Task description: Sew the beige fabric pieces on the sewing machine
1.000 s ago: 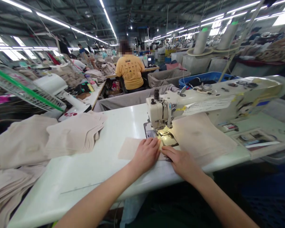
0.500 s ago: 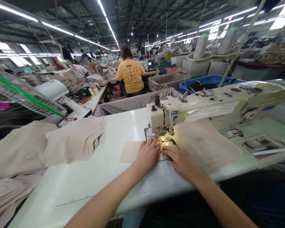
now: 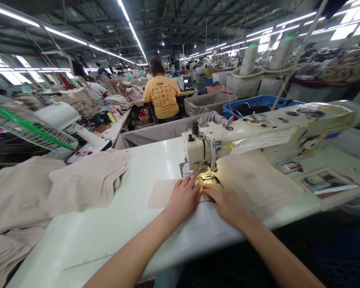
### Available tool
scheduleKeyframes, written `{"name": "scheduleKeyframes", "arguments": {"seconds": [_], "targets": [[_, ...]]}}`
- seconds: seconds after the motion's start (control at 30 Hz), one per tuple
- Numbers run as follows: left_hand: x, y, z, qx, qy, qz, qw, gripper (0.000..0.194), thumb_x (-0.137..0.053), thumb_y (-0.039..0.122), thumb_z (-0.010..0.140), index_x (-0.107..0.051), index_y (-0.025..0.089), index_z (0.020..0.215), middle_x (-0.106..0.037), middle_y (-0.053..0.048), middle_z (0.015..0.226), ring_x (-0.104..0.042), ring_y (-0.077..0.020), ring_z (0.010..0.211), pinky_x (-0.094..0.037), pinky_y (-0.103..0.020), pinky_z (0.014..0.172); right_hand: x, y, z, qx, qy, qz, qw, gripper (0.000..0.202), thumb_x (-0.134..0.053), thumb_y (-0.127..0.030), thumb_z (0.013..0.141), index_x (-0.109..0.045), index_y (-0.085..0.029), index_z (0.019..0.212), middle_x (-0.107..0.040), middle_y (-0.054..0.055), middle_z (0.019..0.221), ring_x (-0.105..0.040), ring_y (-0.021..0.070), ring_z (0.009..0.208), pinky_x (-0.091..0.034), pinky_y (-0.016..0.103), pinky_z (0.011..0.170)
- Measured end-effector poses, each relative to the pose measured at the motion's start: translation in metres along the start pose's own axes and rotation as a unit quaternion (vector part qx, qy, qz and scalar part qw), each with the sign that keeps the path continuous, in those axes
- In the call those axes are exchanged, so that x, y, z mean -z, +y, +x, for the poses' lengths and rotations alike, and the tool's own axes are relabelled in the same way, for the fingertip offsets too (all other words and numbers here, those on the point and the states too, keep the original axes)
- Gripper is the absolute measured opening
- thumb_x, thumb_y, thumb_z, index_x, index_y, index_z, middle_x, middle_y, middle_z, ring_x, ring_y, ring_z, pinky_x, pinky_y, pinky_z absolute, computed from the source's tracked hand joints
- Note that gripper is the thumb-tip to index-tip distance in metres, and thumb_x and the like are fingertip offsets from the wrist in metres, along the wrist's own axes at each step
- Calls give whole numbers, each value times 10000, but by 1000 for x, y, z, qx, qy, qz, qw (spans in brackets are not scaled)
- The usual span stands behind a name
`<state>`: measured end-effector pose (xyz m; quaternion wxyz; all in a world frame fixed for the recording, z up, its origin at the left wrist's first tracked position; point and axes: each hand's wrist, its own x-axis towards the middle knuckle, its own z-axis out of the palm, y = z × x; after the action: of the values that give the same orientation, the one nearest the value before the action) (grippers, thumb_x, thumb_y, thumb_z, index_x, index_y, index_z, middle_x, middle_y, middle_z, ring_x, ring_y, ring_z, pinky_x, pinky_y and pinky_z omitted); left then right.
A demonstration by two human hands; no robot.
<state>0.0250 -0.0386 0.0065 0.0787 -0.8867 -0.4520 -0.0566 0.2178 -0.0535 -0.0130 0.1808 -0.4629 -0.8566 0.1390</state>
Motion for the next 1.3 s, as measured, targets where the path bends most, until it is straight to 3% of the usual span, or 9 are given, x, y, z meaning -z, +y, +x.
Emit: {"name": "scheduleKeyframes", "arguments": {"seconds": [0.13, 0.33, 0.43, 0.67, 0.93, 1.3], "targets": [[-1, 7, -13, -24, 10, -24, 999, 262, -498, 244, 1006, -604, 160, 1230, -622, -126, 1314, -554, -277, 1216, -491, -423, 984, 0, -1, -5, 7, -10, -11, 1000, 500, -410, -22, 862, -663, -185, 1262, -633, 90, 1392, -659, 243, 1169, -522, 395, 1013], [0, 15, -32, -83, 5, -78, 994, 290, -514, 194, 975, -601, 118, 1242, -662, -127, 1189, -604, -261, 1107, -569, -391, 910, -4, -6, -21, -4, -26, -45, 999, 545, -385, -17, 885, -602, -161, 1364, -608, 125, 1420, -695, 243, 1091, -552, 387, 951], [1, 10, -29, -88, 10, -88, 992, 284, -501, 189, 976, -614, 115, 1226, -662, -134, 1176, -608, -264, 1108, -575, -399, 918, -3, -7, -19, -13, -33, -44, 998, 524, -381, -28, 907, -602, -165, 1362, -608, 123, 1420, -692, 239, 1094, -546, 379, 955], [1, -13, -5, -76, 9, -99, 992, 263, -431, 230, 1016, -681, 150, 994, -666, -118, 1048, -618, -241, 1039, -571, -392, 911, 9, -7, 11, -25, -34, -40, 998, 393, -397, -90, 977, -653, -199, 1255, -638, 96, 1348, -674, 220, 1084, -526, 319, 919], [0, -35, 16, -86, 22, -101, 991, 290, -408, 206, 1024, -694, 155, 1021, -682, -109, 1089, -618, -223, 1066, -546, -371, 959, 15, -12, 24, -67, -39, -102, 992, 383, -382, -128, 997, -662, -244, 1232, -643, 85, 1261, -694, 195, 888, -519, 276, 736], [-12, -35, 8, -78, 63, -108, 989, 297, -487, 183, 982, -608, 149, 1251, -647, -128, 1295, -602, -239, 1186, -536, -406, 1022, 0, -19, 3, -83, -30, -88, 992, 449, -379, -94, 974, -589, -200, 1357, -571, 121, 1405, -684, 224, 1022, -559, 326, 830]]}}
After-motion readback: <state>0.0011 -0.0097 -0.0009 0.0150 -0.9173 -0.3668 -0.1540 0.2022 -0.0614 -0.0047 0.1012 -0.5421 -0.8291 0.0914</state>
